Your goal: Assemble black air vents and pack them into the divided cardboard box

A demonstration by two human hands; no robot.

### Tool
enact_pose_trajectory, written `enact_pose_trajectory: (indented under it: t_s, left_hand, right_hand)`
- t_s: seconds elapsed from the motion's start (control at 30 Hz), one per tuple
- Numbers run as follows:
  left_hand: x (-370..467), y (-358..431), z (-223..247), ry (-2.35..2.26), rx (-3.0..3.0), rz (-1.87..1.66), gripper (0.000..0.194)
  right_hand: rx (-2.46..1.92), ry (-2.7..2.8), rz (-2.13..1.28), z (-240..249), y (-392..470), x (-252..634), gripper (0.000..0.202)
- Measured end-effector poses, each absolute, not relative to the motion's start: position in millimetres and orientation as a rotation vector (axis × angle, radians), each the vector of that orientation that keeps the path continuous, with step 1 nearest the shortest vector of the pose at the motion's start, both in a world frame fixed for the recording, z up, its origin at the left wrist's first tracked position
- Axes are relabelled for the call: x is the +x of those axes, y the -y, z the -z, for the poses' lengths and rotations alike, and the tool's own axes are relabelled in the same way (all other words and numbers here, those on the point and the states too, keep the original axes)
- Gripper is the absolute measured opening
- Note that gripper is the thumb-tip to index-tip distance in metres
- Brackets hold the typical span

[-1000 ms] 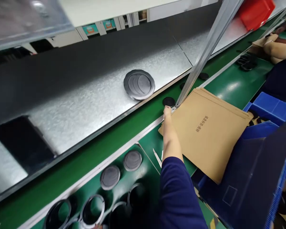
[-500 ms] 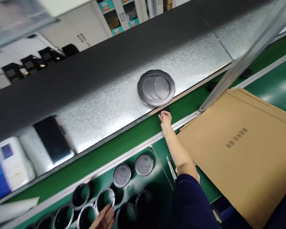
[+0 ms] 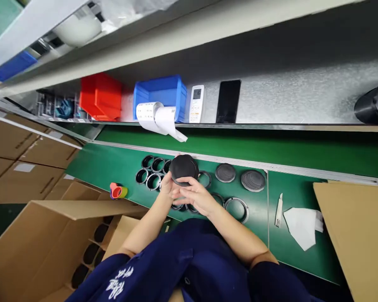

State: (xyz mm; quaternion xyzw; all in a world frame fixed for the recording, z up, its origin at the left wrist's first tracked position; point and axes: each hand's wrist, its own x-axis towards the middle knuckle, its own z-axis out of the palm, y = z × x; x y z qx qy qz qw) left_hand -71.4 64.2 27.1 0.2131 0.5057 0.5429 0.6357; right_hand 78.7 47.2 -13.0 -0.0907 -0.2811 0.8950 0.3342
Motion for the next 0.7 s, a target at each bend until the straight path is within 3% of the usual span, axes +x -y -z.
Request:
enact_pose_trajectory:
  t_s: [0.1,0.23,0.3,0.47,0.7]
  left_hand:
    - [-87.1,-48.4,-38.8,-0.994,0.362,-1.259,0.064]
    - [-96.1,-30.2,-45.3,-0.889,0.244,-1.136,0.062]
    - [-99.1,-21.2,-45.0,-0.859,0.205,-1.086,0.063]
    - [-104.7,-6.9,-44.2,-0.834,0.181,-0.914,0.072]
    - [-105.3,-4.1,-41.8,-0.811,0.165,-0.870,0.071]
  right_hand:
    - [-0.275,1.308,-2.194,-12.1,-39.2,86.1,0.045]
    - [-0.818,1.720,-1.179,-22.9,-55.2,94.7,0.041]
    - [-0.893,1.894,-0.924,-16.6,-59.9,91.6,0.041]
    - [-0.870,2.077,-0.863,-0.1,-50.3,80.1,0.054]
    - [-0.954,1.777,-1.094,-13.8,-35.7,88.5,0.077]
